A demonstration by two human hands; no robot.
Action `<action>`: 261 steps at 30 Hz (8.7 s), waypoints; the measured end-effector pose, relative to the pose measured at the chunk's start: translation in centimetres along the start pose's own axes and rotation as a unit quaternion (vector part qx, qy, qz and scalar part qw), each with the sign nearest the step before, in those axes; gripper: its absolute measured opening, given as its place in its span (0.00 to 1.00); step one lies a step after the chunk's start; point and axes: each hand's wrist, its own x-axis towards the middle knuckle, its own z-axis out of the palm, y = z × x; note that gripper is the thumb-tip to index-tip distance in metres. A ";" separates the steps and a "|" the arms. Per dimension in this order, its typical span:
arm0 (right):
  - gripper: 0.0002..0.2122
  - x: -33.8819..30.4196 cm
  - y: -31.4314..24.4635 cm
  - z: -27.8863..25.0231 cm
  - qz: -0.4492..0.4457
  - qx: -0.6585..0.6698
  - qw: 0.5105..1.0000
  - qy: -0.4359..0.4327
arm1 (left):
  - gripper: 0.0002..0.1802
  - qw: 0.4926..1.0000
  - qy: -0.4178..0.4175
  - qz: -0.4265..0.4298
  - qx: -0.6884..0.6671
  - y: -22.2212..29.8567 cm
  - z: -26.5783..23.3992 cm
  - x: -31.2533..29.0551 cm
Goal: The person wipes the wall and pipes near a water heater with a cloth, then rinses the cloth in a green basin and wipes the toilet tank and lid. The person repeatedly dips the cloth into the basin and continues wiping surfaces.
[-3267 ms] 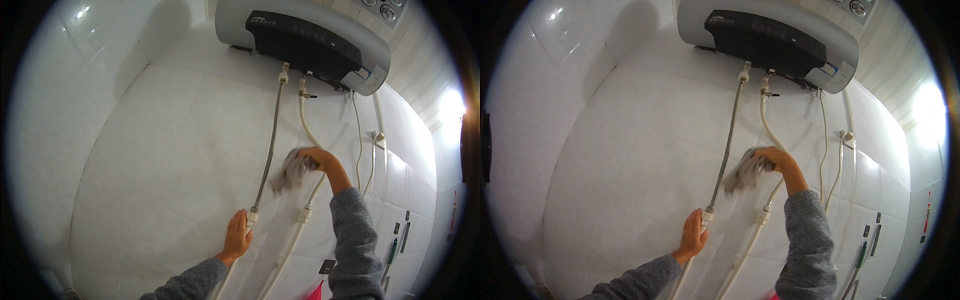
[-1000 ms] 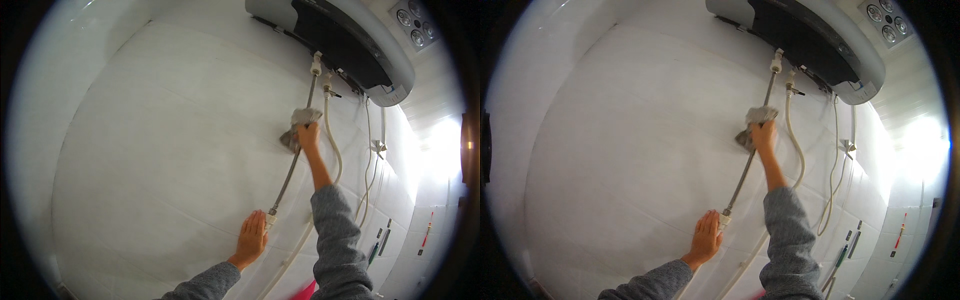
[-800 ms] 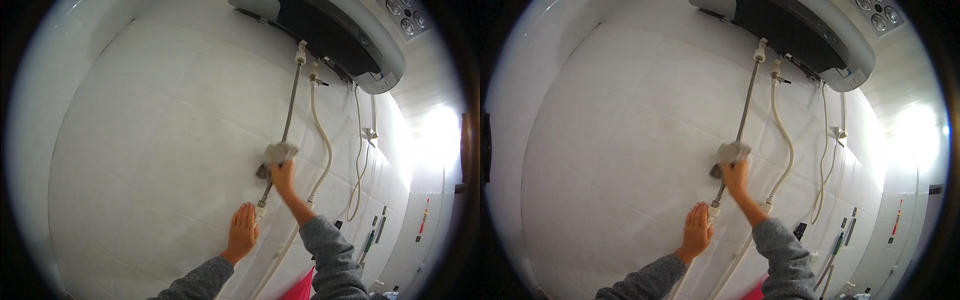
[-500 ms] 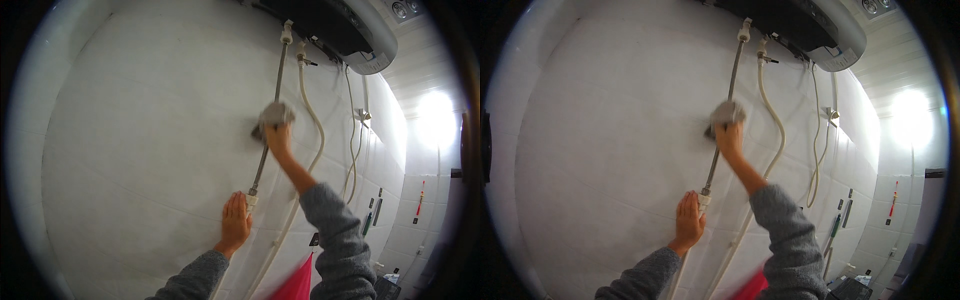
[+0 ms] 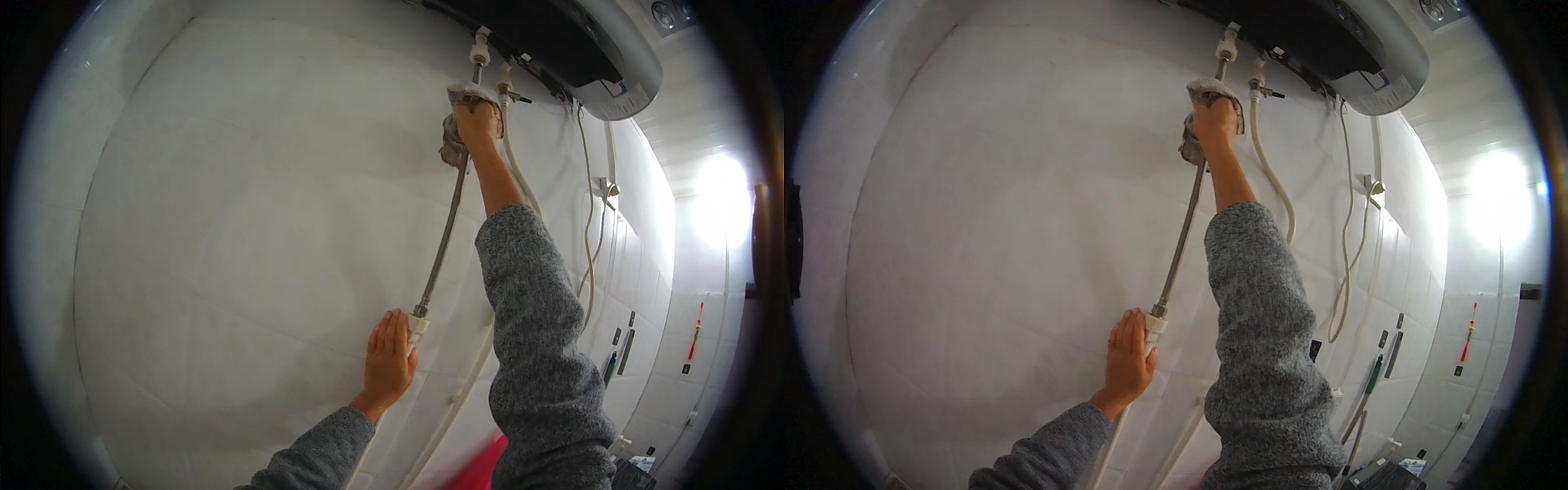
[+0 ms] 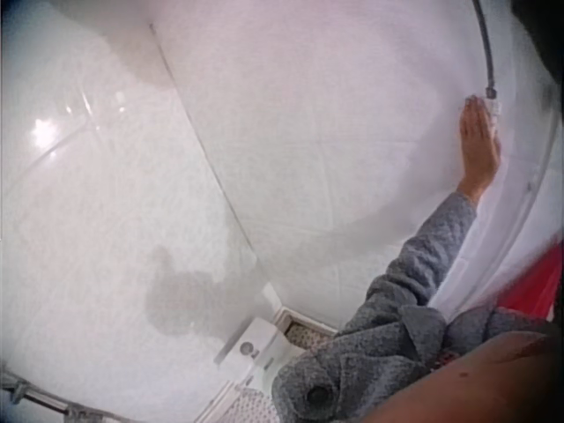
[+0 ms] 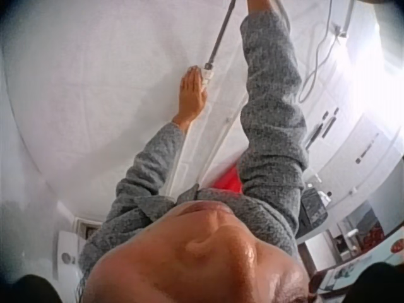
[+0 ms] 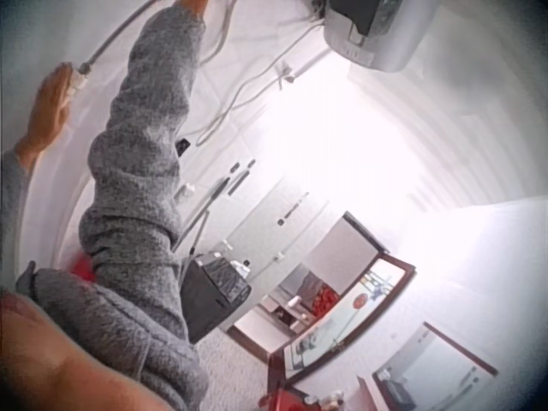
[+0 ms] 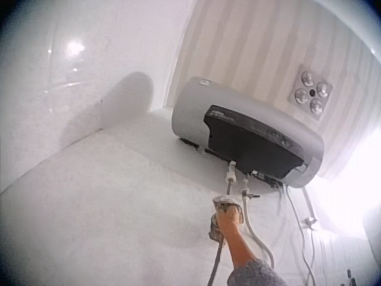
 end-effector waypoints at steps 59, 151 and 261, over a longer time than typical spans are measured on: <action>0.19 -6.4 17.0 -8.8 -0.145 -0.151 0.978 -0.023 | 0.40 0.998 -0.022 -0.030 0.056 0.8 0.6 -0.3; 0.07 -37.7 22.0 -40.0 0.070 0.258 0.962 0.053 | 0.18 0.937 -0.191 -0.173 -0.235 27.7 12.5 10.7; 0.06 -15.3 39.4 -34.4 -0.448 -0.144 0.882 0.002 | 0.14 0.828 -0.219 0.381 0.349 26.9 8.2 16.9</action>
